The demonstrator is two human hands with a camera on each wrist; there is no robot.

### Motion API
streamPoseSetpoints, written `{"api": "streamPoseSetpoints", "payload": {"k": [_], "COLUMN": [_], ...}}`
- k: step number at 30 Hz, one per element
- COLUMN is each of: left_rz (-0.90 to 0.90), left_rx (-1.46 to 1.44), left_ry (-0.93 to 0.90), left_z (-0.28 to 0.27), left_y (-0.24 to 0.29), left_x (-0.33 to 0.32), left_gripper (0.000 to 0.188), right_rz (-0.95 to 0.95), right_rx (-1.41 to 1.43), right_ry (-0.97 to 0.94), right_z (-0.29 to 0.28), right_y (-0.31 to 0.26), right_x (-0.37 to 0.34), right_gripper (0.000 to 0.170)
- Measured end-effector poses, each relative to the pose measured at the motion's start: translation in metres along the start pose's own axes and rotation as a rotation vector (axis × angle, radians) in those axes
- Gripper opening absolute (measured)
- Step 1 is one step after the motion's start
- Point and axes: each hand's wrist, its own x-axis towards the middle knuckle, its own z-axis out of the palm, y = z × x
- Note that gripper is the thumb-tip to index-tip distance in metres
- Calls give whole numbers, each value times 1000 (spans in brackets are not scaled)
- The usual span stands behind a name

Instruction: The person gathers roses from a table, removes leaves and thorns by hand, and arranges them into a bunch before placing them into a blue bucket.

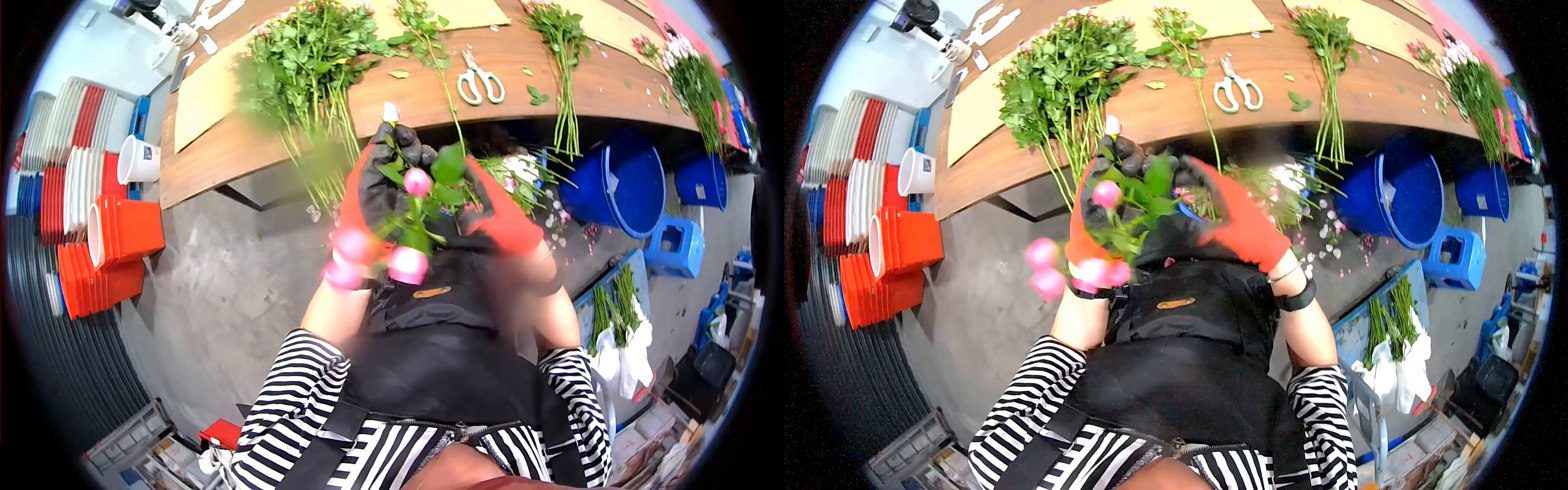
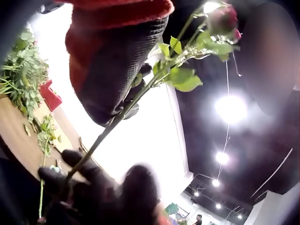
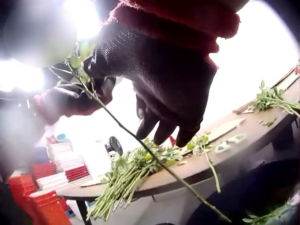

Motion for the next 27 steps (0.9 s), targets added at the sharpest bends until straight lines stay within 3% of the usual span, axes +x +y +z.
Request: {"api": "streamPoseSetpoints", "payload": {"k": [1, 3, 4, 5, 8, 12, 13, 15, 16, 17, 20, 22, 24, 25, 26, 27], "left_rz": [86, 41, 118, 195, 155, 501, 582, 400, 119, 47, -51, -155, -303, -332, -352, -443], "left_rx": [92, -113, -61, -9, -303, 951, 1255, 911, 255, 330, 193, 335, 304, 333, 363, 461], "left_ry": [49, -186, -215, -246, -121, -83, -80, -363, -587, -436, -34, 130, 124, 94, 66, 108], "left_z": [17, -37, -49, -56, -64, -98, -102, -102, -100, -103, -127, -126, -165, -193, -210, -179], "left_y": [8, 12, 15, 18, 50, 96, 95, 76, 65, 55, 6, -26, -64, -89, -107, -107], "left_x": [-12, 16, 21, 26, 53, 91, 103, 121, 124, 123, 122, 112, 120, 129, 136, 125], "left_gripper": [32, 37, 39, 44, 36, 33, 32, 34, 36, 41, 39, 37, 35, 34, 33, 33], "right_rz": [4, 57, 82, 119, 196, 297, 338, 334, 291, 289, 179, 259, 249, 359, 351, 350], "right_rx": [-401, -447, -470, -351, -30, 20, 11, -24, -55, -58, -154, -230, -755, -988, -1138, -1123], "right_ry": [16, -7, -17, 51, 153, 240, 362, 579, 670, 758, 869, 1034, 1097, 1106, 1111, 1104], "right_z": [7, 12, 14, 15, 3, -32, -38, -51, -59, -72, -109, -152, -168, -172, -175, -169], "right_y": [-8, 9, 19, 25, 47, 71, 77, 95, 104, 112, 102, 125, 105, 99, 100, 92], "right_x": [-2, -2, -2, -6, -24, -75, -81, -93, -96, -96, -70, -52, -34, -30, -27, -21], "right_gripper": [80, 76, 75, 69, 66, 48, 46, 43, 42, 42, 43, 47, 53, 58, 58, 58]}}
